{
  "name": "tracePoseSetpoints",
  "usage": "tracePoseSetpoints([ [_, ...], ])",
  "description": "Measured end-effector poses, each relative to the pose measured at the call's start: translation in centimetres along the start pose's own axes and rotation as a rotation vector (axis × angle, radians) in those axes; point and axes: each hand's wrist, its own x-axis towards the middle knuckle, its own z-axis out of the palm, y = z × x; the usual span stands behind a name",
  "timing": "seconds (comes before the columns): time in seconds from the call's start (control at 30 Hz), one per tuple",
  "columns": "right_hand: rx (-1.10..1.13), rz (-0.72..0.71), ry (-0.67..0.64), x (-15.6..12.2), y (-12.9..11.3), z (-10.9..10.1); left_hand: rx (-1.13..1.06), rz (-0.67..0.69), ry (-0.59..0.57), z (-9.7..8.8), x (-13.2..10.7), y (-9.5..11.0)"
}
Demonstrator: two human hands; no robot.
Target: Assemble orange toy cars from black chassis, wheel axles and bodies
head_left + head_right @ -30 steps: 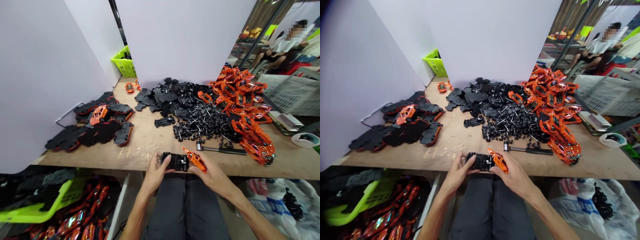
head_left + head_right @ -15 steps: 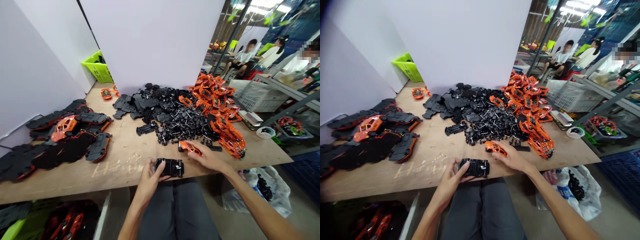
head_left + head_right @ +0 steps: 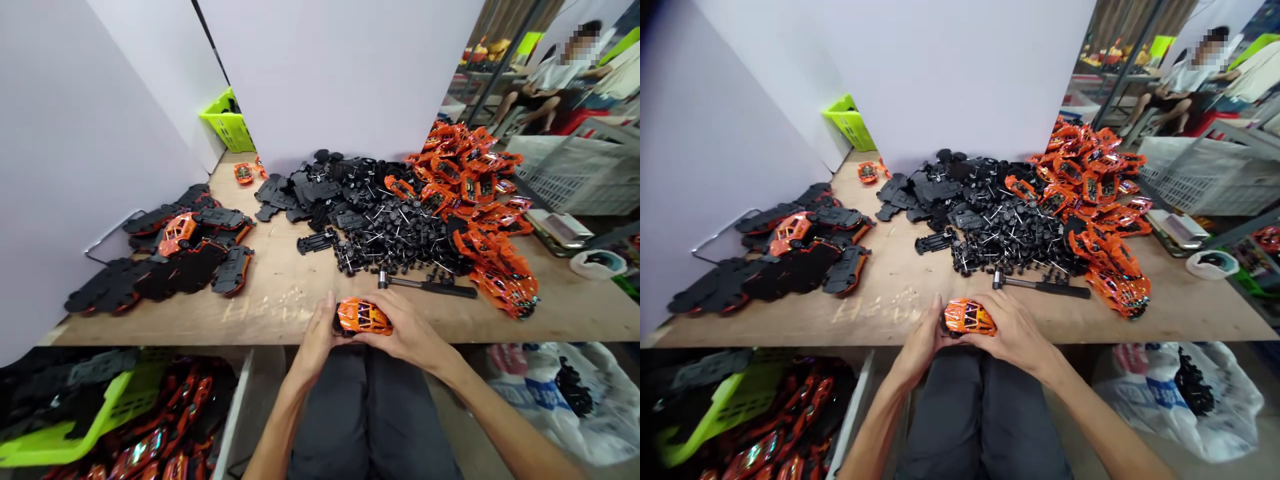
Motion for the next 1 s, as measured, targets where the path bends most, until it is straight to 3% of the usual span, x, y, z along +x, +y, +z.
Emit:
tracePoseSetpoints([
  [0.2,-0.044,-0.033,-0.039,0.0,0.1,0.9,0.104,0.041,-0.026,-0.5,0.1,-1.5],
  [0.4,-0.042,-0.024,-0.125,0.3,0.1,0.3,0.084,0.021,-0.007,-0.2,0.0,-1.5],
  [0.67,-0.314,-0.080,-0.145,-0.7,0.9,1.3,0.003,0.021,-0.014,-0.1,-0.1,-1.8],
  [0.83,-0.445,-0.111,-0.129,-1.8,2.5,3.2,0.141,0.032,0.054,0.0,-0.3,-2.4],
  [1.0,-0.499,-0.082,-0.110,-0.7,0.6,3.4,0.094,0.069,0.123,0.4,0.0,-2.8],
])
